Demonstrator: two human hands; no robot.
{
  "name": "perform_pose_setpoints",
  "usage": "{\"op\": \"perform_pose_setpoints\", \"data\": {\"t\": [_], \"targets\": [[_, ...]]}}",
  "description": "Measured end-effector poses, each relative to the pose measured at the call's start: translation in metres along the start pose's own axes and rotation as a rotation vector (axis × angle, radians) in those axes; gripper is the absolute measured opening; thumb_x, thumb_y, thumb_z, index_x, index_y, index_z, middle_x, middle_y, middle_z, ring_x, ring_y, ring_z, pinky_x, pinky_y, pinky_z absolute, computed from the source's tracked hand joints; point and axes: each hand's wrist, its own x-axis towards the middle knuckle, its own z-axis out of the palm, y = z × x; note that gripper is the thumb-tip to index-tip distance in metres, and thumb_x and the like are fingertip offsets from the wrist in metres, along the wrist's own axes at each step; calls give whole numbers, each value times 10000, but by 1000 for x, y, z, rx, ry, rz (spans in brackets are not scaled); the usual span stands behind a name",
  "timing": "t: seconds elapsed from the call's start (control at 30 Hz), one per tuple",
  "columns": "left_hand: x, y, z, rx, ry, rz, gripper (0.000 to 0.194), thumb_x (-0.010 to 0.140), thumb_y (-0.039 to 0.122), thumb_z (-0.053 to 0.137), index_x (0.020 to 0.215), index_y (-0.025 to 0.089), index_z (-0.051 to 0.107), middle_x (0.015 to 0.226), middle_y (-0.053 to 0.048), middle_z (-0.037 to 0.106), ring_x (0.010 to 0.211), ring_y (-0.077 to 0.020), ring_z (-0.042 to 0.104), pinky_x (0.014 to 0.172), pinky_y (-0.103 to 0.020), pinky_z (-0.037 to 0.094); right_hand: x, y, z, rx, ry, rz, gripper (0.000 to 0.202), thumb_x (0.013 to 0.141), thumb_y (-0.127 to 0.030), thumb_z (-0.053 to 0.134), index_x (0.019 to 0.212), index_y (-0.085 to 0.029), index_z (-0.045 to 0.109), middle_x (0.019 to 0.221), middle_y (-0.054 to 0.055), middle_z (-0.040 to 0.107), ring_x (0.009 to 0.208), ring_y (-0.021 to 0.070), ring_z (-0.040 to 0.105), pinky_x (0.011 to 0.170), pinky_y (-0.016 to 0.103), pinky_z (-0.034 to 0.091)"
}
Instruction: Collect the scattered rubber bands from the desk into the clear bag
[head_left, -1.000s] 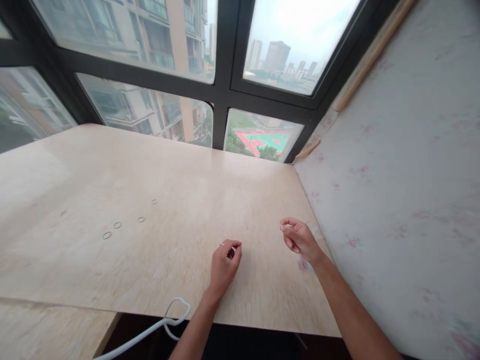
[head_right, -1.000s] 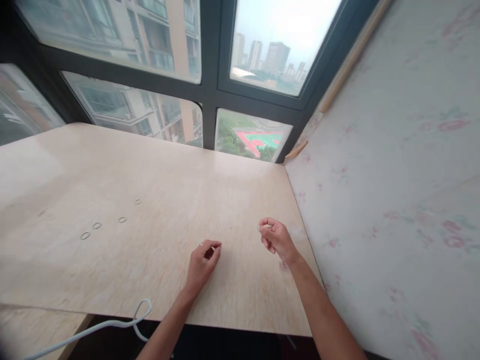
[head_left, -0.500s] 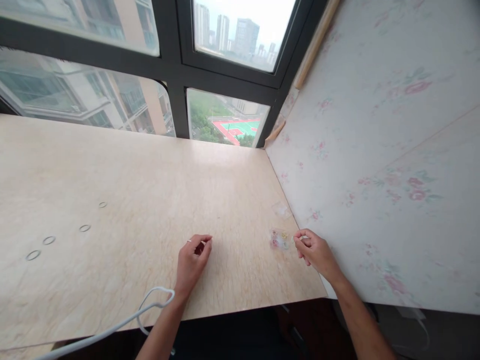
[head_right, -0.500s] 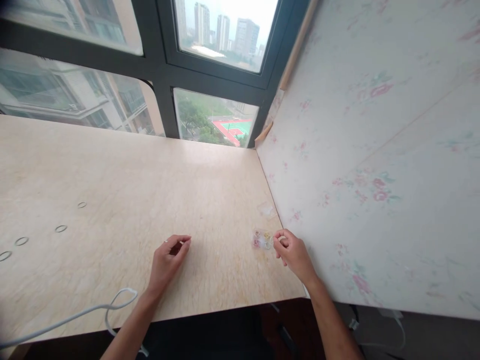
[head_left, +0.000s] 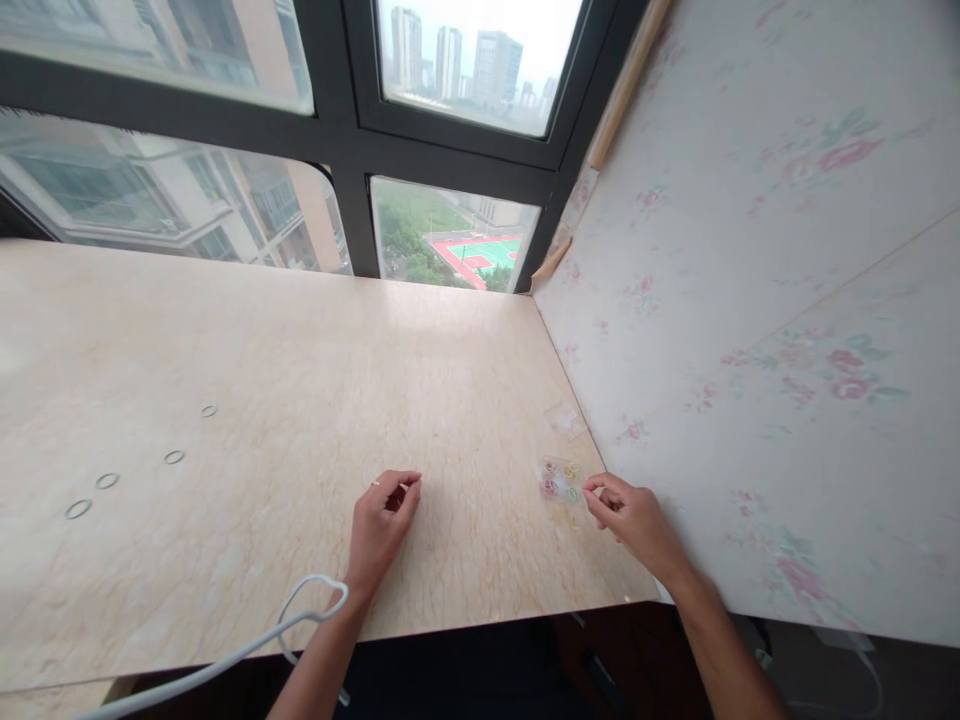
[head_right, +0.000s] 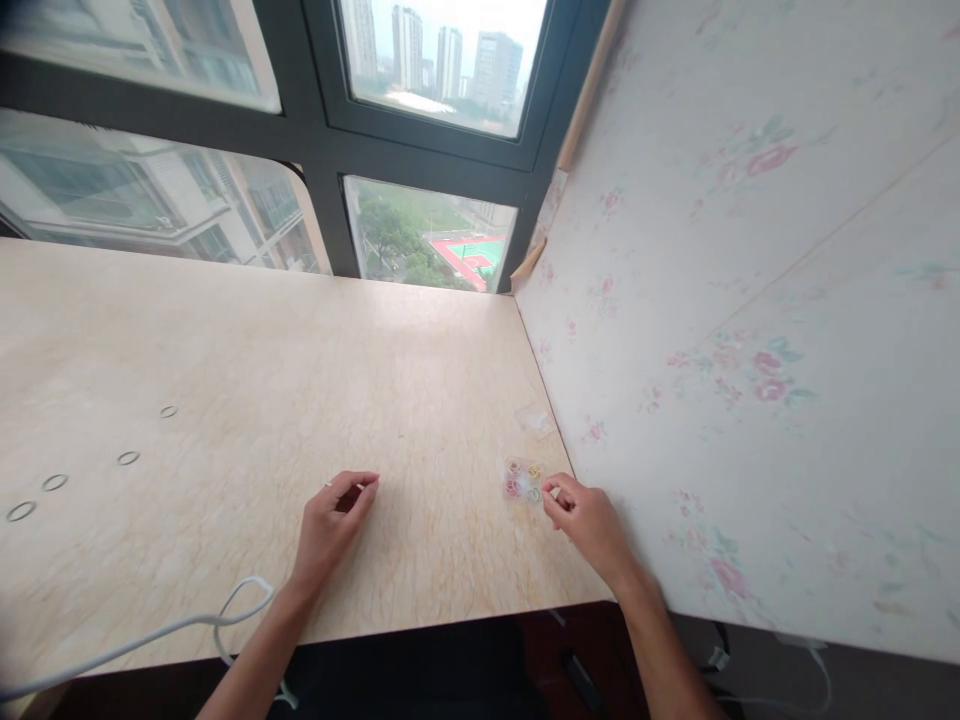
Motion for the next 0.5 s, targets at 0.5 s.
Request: {"op": "perform_pose_setpoints", "data": {"t": [0.5], "targets": [[49, -34, -75, 177, 115, -192, 203, 814, 297, 532, 903, 179, 670, 852, -46, 702, 674, -162, 639, 632, -276, 514, -21, -15, 105, -9, -126, -499, 216, 904, -343, 467, 741, -228, 551, 449, -63, 465, 362, 94, 460, 398, 174, 360]]}}
